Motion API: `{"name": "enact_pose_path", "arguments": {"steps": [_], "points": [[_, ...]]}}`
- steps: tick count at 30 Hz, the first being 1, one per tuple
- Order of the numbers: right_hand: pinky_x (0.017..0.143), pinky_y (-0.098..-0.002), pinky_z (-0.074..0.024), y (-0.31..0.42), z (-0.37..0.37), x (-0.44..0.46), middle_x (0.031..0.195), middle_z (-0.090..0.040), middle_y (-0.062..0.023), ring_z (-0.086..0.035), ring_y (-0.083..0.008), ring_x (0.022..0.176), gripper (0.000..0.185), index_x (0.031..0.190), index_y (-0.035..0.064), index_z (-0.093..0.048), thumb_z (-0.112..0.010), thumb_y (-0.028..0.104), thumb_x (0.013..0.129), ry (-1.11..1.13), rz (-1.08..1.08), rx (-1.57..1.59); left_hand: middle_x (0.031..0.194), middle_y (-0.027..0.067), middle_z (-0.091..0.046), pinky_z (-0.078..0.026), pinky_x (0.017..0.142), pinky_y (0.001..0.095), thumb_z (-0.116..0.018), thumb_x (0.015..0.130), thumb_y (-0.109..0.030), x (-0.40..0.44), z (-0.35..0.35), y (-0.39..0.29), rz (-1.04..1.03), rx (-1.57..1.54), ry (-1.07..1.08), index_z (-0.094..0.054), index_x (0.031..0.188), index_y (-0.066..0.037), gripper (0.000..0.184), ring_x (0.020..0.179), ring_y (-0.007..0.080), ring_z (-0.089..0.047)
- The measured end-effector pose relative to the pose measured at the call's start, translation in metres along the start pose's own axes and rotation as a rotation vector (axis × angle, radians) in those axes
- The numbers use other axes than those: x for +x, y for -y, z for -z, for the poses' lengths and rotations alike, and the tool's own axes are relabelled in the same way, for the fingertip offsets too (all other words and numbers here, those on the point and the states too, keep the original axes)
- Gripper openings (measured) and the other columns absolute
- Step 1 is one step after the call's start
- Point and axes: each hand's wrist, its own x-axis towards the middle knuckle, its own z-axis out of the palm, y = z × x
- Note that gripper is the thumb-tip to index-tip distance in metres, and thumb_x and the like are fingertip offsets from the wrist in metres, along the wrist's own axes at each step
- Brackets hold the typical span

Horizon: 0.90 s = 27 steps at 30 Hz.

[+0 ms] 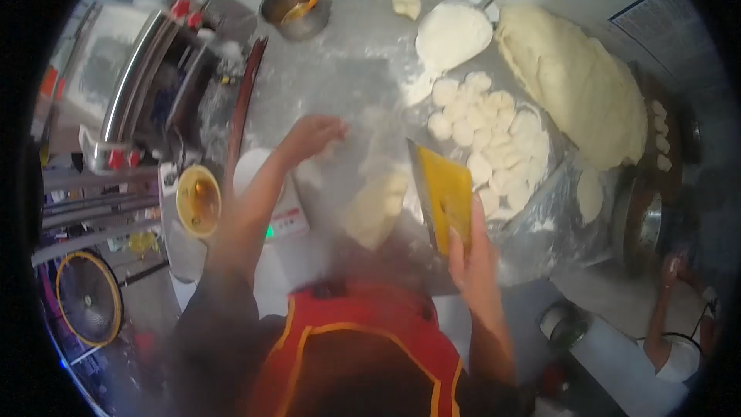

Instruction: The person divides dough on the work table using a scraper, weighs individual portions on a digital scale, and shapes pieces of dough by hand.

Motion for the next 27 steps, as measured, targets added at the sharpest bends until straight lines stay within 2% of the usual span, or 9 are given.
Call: {"name": "enact_pose_path", "arguments": {"steps": [1, 3, 6, 9, 12, 15, 18, 24, 27], "points": [[0.076, -0.0385, -0.0504, 0.0, -0.004, -0.005, 0.105, -0.06, -0.0248, -0.062, -0.0366, 0.092, 0.057, 0.14, 0.0025, -0.03, -0.051, 0.004, 0.087, 0.07, 0.061, -0.063, 0.083, 0.0129, -0.067, -0.051, 0.071, 0.034, -0.063, 0.084, -0.035, -0.03, -0.014, 0.029, -0.053, 0.024, 0.003, -0.066, 0.103, -0.001, 0.039, 0.074, 0.0204, -0.065], [0.071, -0.041, -0.0508, -0.003, -0.015, -0.016, 0.097, -0.062, -0.0232, -0.062, -0.0382, 0.085, 0.059, 0.14, 0.0053, -0.032, -0.053, 0.004, 0.085, 0.196, 0.197, -0.187, 0.101, 0.0166, -0.065, -0.05, 0.079, 0.0372, -0.065, 0.082, -0.038, -0.094, -0.042, 0.052, 0.139, -0.113, 0.06, -0.061, 0.113, -0.001, 0.049, 0.086, 0.0275, -0.065], [0.064, -0.0437, -0.05, 0.001, -0.035, -0.027, 0.086, -0.061, -0.0198, -0.059, -0.0389, 0.072, 0.062, 0.14, 0.0102, -0.034, -0.055, 0.004, 0.081, 0.318, 0.285, -0.174, 0.12, 0.0197, -0.055, -0.046, 0.088, 0.04, -0.069, 0.078, -0.041, -0.138, -0.092, 0.081, -0.039, 0.271, -0.153, -0.051, 0.125, -0.001, 0.064, 0.103, 0.033, -0.058], [0.061, -0.0435, -0.0496, -0.008, -0.053, -0.033, 0.08, -0.06, -0.0174, -0.059, -0.036, 0.068, 0.066, 0.141, 0.0147, -0.033, -0.055, 0.003, 0.081, 0.377, 0.369, -0.266, 0.123, 0.0209, -0.05, -0.044, 0.09, 0.0421, -0.071, 0.075, -0.042, -0.145, -0.118, 0.068, -0.166, 0.142, -0.27, -0.046, 0.128, -0.002, 0.071, 0.111, 0.0358, -0.051], [0.059, -0.0441, -0.0488, -0.016, -0.067, -0.031, 0.075, -0.059, -0.0159, -0.058, -0.035, 0.066, 0.071, 0.143, 0.0175, -0.028, -0.054, 0.002, 0.079, 0.405, 0.384, -0.316, 0.124, 0.0178, -0.051, -0.041, 0.094, 0.0416, -0.068, 0.075, -0.044, -0.137, -0.129, 0.046, 0.031, 0.196, -0.184, -0.047, 0.126, -0.003, 0.069, 0.117, 0.0338, -0.048], [0.057, -0.045, -0.0481, -0.003, -0.072, -0.024, 0.074, -0.059, -0.0152, -0.058, -0.0357, 0.063, 0.075, 0.145, 0.0183, -0.023, -0.052, 0.001, 0.079, 0.497, 0.356, -0.38, 0.122, 0.0183, -0.052, -0.042, 0.091, 0.0424, -0.066, 0.077, -0.044, -0.133, -0.135, 0.036, 0.204, 0.23, -0.17, -0.049, 0.122, -0.003, 0.064, 0.114, 0.0339, -0.049], [0.056, -0.0463, -0.0478, -0.009, -0.106, -0.014, 0.073, -0.06, -0.0157, -0.059, -0.0374, 0.063, 0.076, 0.146, 0.0193, -0.02, -0.05, 0.001, 0.079, 0.386, 0.454, -0.342, 0.118, 0.0185, -0.055, -0.043, 0.089, 0.0431, -0.063, 0.08, -0.043, -0.13, -0.145, 0.053, 0.171, 0.267, -0.289, -0.05, 0.121, -0.003, 0.059, 0.11, 0.0332, -0.052], [0.063, -0.0458, -0.0492, 0.013, -0.138, 0.007, 0.082, -0.062, -0.02, -0.061, -0.038, 0.074, 0.076, 0.147, 0.0222, -0.017, -0.047, 0.001, 0.08, 0.456, 0.325, -0.482, 0.111, 0.0163, -0.059, -0.045, 0.086, 0.0429, -0.064, 0.079, -0.032, -0.146, -0.153, 0.061, 0.099, 0.176, -0.4, -0.053, 0.115, -0.004, 0.047, 0.103, 0.0333, -0.057], [0.067, -0.0512, -0.0474, -0.002, -0.148, 0.012, 0.087, -0.061, -0.0263, -0.06, -0.0421, 0.074, 0.073, 0.146, 0.0274, -0.016, -0.049, 0.008, 0.084, 0.431, 0.303, -0.45, 0.111, 0.0157, -0.061, -0.045, 0.087, 0.042, -0.064, 0.079, -0.028, -0.172, -0.133, 0.063, -0.062, 0.137, -0.629, -0.056, 0.113, -0.004, 0.042, 0.103, 0.0336, -0.057]]}}
